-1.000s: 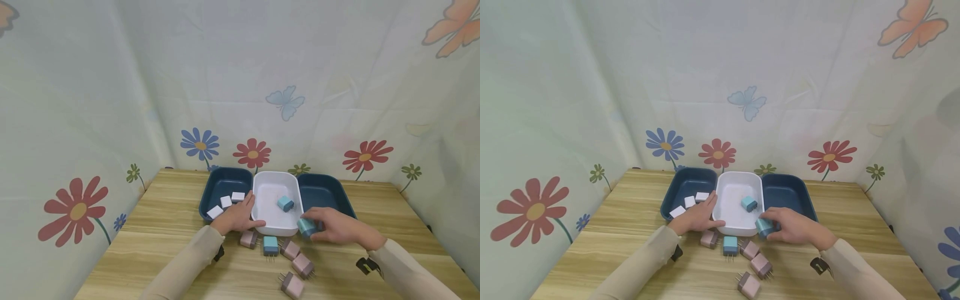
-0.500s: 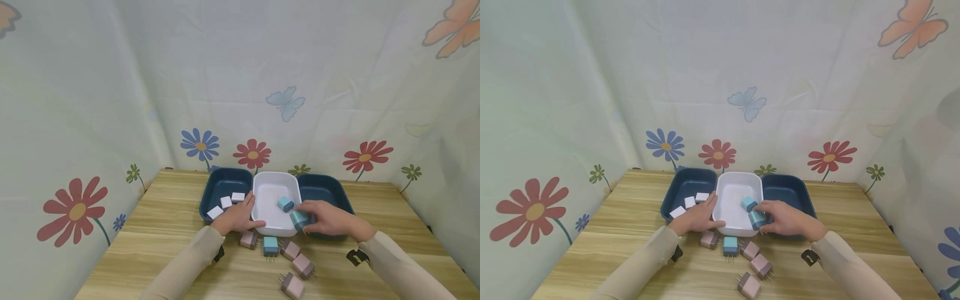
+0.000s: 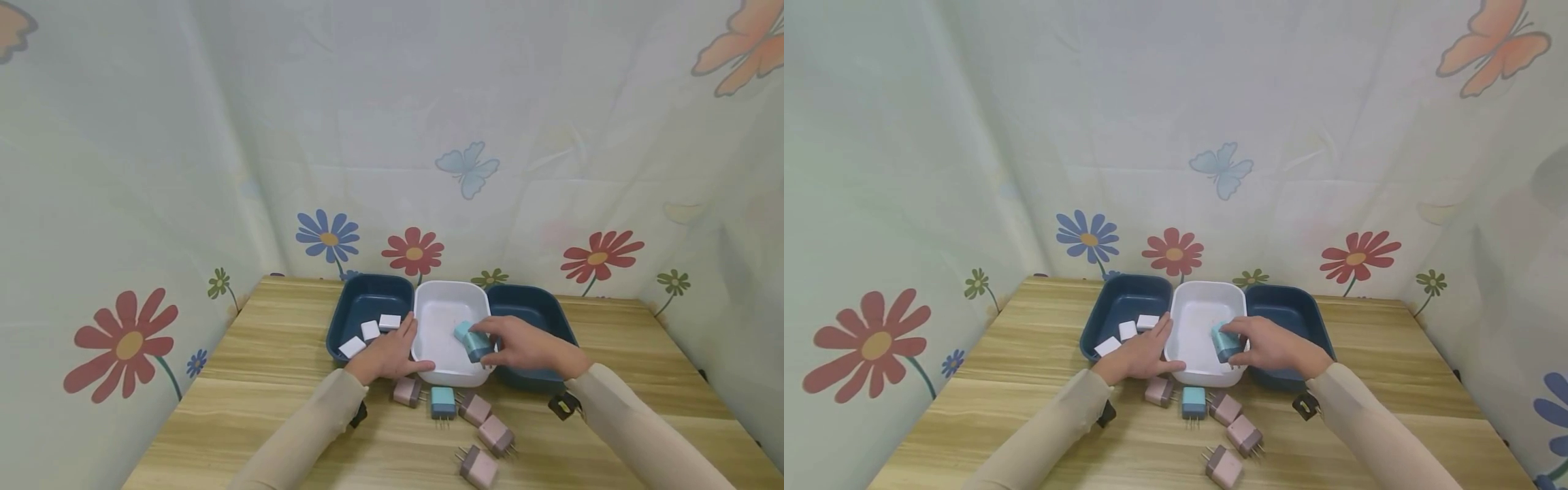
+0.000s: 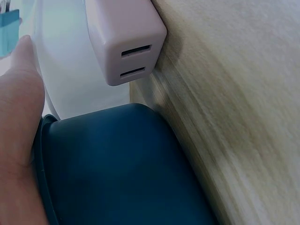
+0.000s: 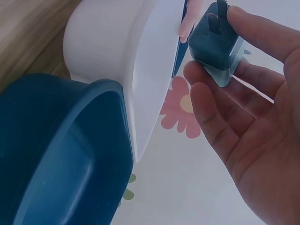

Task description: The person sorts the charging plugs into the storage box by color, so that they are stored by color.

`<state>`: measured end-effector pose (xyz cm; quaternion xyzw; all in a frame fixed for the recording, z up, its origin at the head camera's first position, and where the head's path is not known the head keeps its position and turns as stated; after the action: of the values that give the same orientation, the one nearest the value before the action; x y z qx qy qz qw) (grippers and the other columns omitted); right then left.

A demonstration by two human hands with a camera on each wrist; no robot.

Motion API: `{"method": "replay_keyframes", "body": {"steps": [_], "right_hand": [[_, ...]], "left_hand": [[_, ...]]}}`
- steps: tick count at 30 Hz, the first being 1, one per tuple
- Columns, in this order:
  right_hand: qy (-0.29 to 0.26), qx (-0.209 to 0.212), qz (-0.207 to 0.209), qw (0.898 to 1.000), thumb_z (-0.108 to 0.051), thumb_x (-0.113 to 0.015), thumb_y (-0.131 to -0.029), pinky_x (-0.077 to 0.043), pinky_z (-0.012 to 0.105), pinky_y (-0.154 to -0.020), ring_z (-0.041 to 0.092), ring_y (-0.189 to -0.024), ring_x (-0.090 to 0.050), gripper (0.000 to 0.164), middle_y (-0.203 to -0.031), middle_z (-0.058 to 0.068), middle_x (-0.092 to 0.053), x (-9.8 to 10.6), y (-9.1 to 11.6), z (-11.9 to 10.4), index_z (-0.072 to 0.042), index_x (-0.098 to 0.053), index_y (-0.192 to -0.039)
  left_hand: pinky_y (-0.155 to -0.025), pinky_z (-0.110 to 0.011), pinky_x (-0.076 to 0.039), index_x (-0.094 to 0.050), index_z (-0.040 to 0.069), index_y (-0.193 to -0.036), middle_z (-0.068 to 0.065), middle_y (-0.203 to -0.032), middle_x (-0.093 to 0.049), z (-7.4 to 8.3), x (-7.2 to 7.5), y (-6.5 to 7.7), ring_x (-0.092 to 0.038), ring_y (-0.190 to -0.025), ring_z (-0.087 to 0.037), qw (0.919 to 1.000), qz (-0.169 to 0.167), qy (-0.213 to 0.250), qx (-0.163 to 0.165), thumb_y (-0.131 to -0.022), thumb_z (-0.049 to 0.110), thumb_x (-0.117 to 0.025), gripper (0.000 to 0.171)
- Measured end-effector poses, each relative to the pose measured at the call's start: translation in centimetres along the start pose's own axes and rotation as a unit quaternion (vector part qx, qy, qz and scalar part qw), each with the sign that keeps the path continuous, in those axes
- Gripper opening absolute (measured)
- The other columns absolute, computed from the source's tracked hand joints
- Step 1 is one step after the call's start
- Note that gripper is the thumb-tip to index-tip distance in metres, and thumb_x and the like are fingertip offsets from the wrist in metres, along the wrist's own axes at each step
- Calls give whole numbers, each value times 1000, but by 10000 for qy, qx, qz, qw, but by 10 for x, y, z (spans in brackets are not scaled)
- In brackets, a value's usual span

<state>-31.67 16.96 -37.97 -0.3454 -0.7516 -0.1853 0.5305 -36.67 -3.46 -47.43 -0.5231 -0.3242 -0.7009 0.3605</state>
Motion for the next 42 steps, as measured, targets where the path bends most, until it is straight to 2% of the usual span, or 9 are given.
{"method": "replay_keyframes", "body": {"steps": [6, 16, 23, 28, 33, 42], "right_hand": [[-63, -223, -84, 9997, -28, -74, -82, -52, 30, -74, 14, -88, -56, 50, -116, 4, -61, -1, -14, 3, -8, -59, -125], [-16, -425, -270, 9987, -28, -77, -80, -52, 32, -77, 12, -86, -57, 51, -109, 0, -63, -7, -39, 8, -9, -60, -124], [38, -563, -402, 9976, -26, -77, -80, -52, 32, -76, 12, -83, -58, 50, -106, 1, -63, -10, -51, 14, -8, -61, -123], [33, -787, -485, 9957, -26, -77, -80, -52, 35, -79, 13, -84, -58, 51, -110, 4, -63, -13, -57, 21, -7, -60, -124], [74, -839, -548, 9949, -26, -77, -80, -51, 39, -83, 16, -89, -58, 52, -114, 8, -63, -16, -63, 24, -5, -60, -124], [6, -1104, -666, 9917, -27, -78, -79, -50, 37, -85, 15, -89, -58, 55, -115, 6, -63, -24, -77, 33, -7, -59, -126]], "left_hand": [[-101, -42, -38, -11, 4, -152, -11, -158, -2, 2, 3, 1, -33, -135, -27, 10000, 5, -13, -12, -81, 77, -43, 106], [-103, -44, -36, -9, 6, -152, -9, -158, 1, -1, -1, 0, -29, -137, -27, 10000, -68, 14, 72, -82, 73, -46, 104], [-103, -42, -36, -9, 6, -152, -10, -158, -1, 2, 1, 2, -30, -137, -26, 9999, -88, -14, 49, -80, 77, -43, 106], [-103, -41, -36, -8, 7, -152, -9, -158, 0, 3, 3, 3, -30, -137, -25, 9999, -106, 3, 108, -80, 77, -44, 107], [-102, -41, -37, -8, 7, -152, -9, -158, 0, 2, 2, 1, -31, -136, -26, 9999, -112, -20, 94, -78, 79, -42, 109], [-102, -41, -38, -9, 4, -152, -11, -158, -1, 3, 4, 2, -32, -135, -27, 10000, -85, 7, 6, -80, 78, -41, 108]]}}
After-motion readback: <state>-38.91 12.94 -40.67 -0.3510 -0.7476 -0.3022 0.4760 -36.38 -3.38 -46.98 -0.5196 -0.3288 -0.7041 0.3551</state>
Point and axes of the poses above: each hand's wrist, its own y-axis away from the middle knuckle, its own x-axis out of the back of the hand, z = x × y, the point moved 6 cm from there along -y, towards the middle knuckle
